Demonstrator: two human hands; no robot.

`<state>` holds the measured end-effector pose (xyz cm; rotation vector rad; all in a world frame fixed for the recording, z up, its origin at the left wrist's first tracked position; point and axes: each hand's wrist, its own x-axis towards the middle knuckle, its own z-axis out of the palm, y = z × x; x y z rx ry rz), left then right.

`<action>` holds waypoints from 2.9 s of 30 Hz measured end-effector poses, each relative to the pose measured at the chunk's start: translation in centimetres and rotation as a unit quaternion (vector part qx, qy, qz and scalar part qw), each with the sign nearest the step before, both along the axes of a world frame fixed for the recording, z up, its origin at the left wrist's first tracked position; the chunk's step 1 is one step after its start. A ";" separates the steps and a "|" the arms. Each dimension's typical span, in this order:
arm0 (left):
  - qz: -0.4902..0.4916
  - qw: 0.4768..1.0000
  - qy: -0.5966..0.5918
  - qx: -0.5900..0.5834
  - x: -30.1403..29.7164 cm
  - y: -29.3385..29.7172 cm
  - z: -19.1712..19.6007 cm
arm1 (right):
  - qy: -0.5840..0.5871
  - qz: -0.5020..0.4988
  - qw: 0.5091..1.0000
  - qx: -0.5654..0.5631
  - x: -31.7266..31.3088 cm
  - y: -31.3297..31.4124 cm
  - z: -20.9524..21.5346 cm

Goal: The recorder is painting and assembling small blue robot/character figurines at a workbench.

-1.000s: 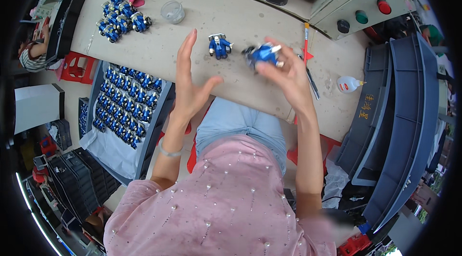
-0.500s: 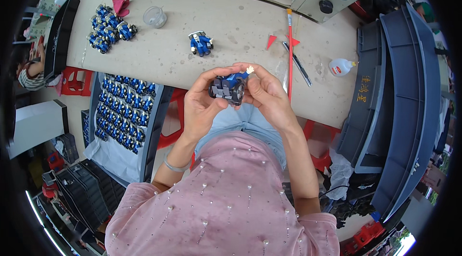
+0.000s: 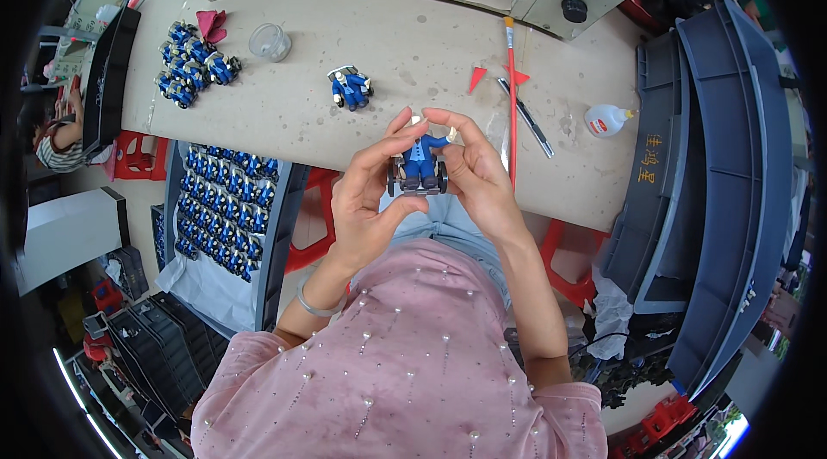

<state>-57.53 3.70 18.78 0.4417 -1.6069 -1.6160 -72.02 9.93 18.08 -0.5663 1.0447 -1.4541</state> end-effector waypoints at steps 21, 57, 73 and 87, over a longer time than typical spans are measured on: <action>0.022 1.000 -0.013 0.018 -0.2 0.0 0.1 | -0.020 0.018 1.000 -0.003 0.1 -0.3 0.0; -0.085 0.869 0.204 0.443 0.7 0.1 -0.5 | 0.129 -0.022 0.991 0.011 1.3 0.0 3.0; 0.020 0.995 -0.008 0.093 1.7 -0.8 -0.3 | 0.738 -0.189 0.630 0.154 -6.1 -4.3 -1.9; 0.066 0.985 0.022 0.157 2.0 -0.6 -0.4 | 0.728 -0.102 0.647 0.202 -7.1 -4.0 2.6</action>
